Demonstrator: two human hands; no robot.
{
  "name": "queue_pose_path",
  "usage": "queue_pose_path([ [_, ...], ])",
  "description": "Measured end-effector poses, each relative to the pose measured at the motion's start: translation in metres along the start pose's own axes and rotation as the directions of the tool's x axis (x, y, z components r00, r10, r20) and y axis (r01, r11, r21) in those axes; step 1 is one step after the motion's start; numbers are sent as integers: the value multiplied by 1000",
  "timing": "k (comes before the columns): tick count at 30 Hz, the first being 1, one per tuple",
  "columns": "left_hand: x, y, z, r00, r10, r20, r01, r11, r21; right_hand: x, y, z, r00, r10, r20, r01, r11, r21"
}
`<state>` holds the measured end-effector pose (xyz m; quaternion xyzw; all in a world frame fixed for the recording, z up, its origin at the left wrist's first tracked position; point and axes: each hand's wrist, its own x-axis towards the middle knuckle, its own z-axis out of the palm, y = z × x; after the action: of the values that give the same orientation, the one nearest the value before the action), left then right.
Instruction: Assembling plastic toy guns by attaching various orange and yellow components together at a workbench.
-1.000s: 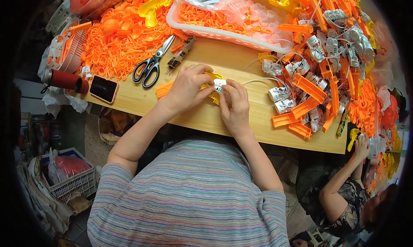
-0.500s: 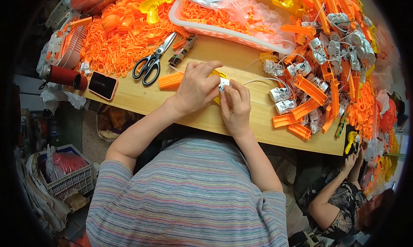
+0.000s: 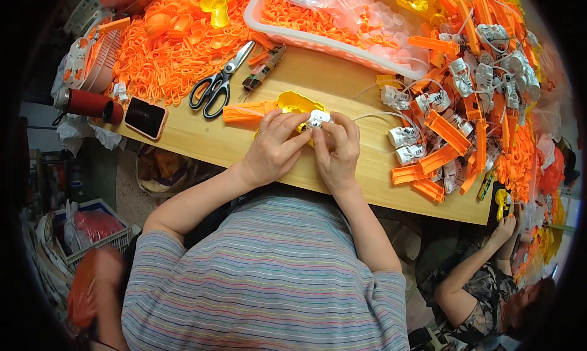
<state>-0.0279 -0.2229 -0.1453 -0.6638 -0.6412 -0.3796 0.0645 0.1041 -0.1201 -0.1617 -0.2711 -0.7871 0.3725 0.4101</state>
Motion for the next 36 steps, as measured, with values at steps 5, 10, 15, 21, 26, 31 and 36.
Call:
queue_pose_path([
  [5, 15, -7, -10, 998, -50, -48, 45, 994, -101, 4, 5, 3, 994, -101, -42, 97, 992, -85],
  [10, 24, -22, -12, 992, -119, 44, 119, 993, 2, 6, -1, 4, 995, -95, -28, 92, 991, -92],
  [15, 31, -20, -15, 995, -96, 17, 95, 994, 57, 6, -4, 3, 982, -188, 38, 191, 964, -186],
  [21, 30, 5, -26, 986, -84, 144, 56, 980, 193, 4, 1, 0, 983, -177, 50, 183, 967, -175],
  [26, 8, 19, -6, 958, -167, 232, 156, 986, 65, 6, 1, -3, 991, -121, 49, 125, 989, -80],
  [31, -7, 22, 12, 998, -64, 15, 63, 996, 60, 7, 4, -5, 995, -76, 66, 79, 995, -58],
  [36, -12, 16, 18, 1000, -17, 4, 17, 997, 69, 7, 0, 0, 994, -112, 20, 113, 991, -70],
])
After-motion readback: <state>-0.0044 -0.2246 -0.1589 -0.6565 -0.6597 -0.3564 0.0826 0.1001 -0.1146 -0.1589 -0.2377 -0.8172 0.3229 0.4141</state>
